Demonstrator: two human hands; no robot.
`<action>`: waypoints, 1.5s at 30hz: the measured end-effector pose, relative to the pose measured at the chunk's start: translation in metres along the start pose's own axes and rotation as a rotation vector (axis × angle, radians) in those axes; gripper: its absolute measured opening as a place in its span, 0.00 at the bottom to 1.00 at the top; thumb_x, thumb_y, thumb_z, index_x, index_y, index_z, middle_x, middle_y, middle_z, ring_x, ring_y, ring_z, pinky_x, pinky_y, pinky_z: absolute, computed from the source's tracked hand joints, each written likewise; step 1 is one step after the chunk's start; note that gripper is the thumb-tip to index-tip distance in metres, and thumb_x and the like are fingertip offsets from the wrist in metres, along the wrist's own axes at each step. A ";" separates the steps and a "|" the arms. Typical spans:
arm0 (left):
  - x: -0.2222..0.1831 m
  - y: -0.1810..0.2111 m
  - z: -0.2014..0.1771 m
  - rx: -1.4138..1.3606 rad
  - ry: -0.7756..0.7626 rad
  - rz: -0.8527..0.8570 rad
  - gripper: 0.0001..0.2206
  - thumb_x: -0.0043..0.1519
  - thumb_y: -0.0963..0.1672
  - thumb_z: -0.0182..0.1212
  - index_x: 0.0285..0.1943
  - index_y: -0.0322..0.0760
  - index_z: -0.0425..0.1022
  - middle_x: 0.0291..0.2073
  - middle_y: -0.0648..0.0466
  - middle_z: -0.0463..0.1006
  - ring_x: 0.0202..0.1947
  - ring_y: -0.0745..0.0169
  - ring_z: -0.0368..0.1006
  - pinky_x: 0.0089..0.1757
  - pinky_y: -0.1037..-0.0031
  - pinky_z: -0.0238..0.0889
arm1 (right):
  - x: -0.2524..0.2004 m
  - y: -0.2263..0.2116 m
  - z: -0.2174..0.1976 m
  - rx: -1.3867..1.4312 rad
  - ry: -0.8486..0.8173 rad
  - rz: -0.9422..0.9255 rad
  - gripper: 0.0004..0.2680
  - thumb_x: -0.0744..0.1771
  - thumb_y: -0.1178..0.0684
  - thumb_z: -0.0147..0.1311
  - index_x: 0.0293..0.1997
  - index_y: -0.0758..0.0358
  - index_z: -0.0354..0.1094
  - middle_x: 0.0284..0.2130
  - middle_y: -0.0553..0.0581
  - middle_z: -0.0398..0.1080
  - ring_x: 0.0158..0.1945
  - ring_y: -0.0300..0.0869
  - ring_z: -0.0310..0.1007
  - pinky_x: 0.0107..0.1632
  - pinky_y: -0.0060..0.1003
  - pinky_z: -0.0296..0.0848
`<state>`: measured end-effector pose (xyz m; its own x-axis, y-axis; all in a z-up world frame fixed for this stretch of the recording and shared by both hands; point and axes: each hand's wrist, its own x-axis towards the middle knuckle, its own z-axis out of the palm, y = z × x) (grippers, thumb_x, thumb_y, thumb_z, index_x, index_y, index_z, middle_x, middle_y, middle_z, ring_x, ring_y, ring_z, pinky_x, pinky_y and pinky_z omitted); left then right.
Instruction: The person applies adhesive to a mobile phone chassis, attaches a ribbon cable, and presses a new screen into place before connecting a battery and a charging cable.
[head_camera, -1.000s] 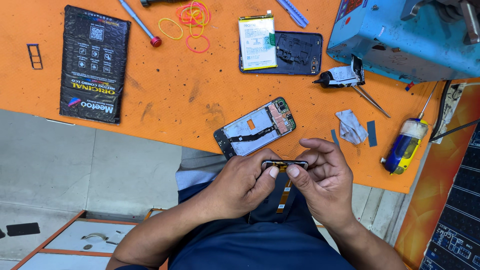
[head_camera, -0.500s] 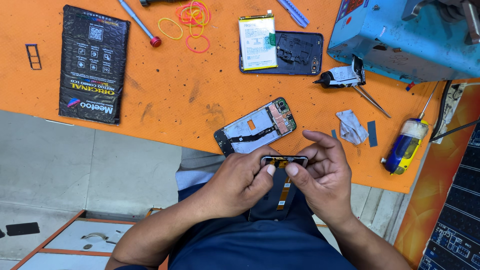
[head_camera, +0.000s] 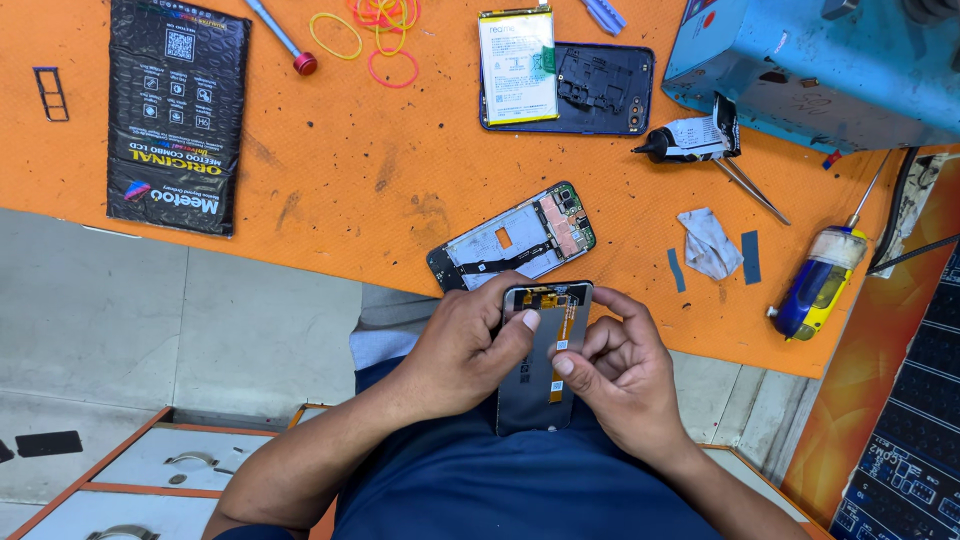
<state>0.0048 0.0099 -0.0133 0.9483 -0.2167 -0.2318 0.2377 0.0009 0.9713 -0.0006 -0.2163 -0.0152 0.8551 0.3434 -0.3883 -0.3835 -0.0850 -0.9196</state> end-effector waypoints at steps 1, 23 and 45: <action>0.000 -0.002 0.000 -0.002 0.009 -0.023 0.08 0.67 0.43 0.53 0.49 0.33 0.71 0.15 0.58 0.67 0.16 0.75 0.63 0.23 0.75 0.55 | -0.002 0.001 -0.001 0.012 -0.020 0.014 0.27 0.66 0.62 0.60 0.73 0.67 0.48 0.32 0.52 0.69 0.39 0.33 0.72 0.48 0.29 0.74; 0.010 -0.042 0.056 -1.574 -0.377 -0.234 0.12 0.75 0.42 0.59 0.63 0.31 0.65 0.41 0.49 0.80 0.30 0.66 0.78 0.36 0.77 0.75 | 0.002 0.010 -0.033 -1.036 0.161 -0.996 0.37 0.65 0.42 0.66 0.75 0.66 0.37 0.63 0.74 0.59 0.64 0.63 0.67 0.65 0.55 0.69; 0.042 -0.013 0.001 1.045 0.124 0.397 0.29 0.53 0.48 0.71 0.65 0.38 0.71 0.61 0.36 0.68 0.58 0.37 0.63 0.56 0.51 0.58 | -0.016 -0.043 -0.072 -0.746 0.422 -0.327 0.28 0.60 0.59 0.67 0.68 0.74 0.63 0.50 0.59 0.68 0.53 0.44 0.77 0.58 0.37 0.77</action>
<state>0.0416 -0.0003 -0.0358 0.9456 -0.2849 0.1568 -0.3239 -0.7831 0.5309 0.0275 -0.2853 0.0265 0.9941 0.0987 0.0440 0.0994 -0.6760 -0.7302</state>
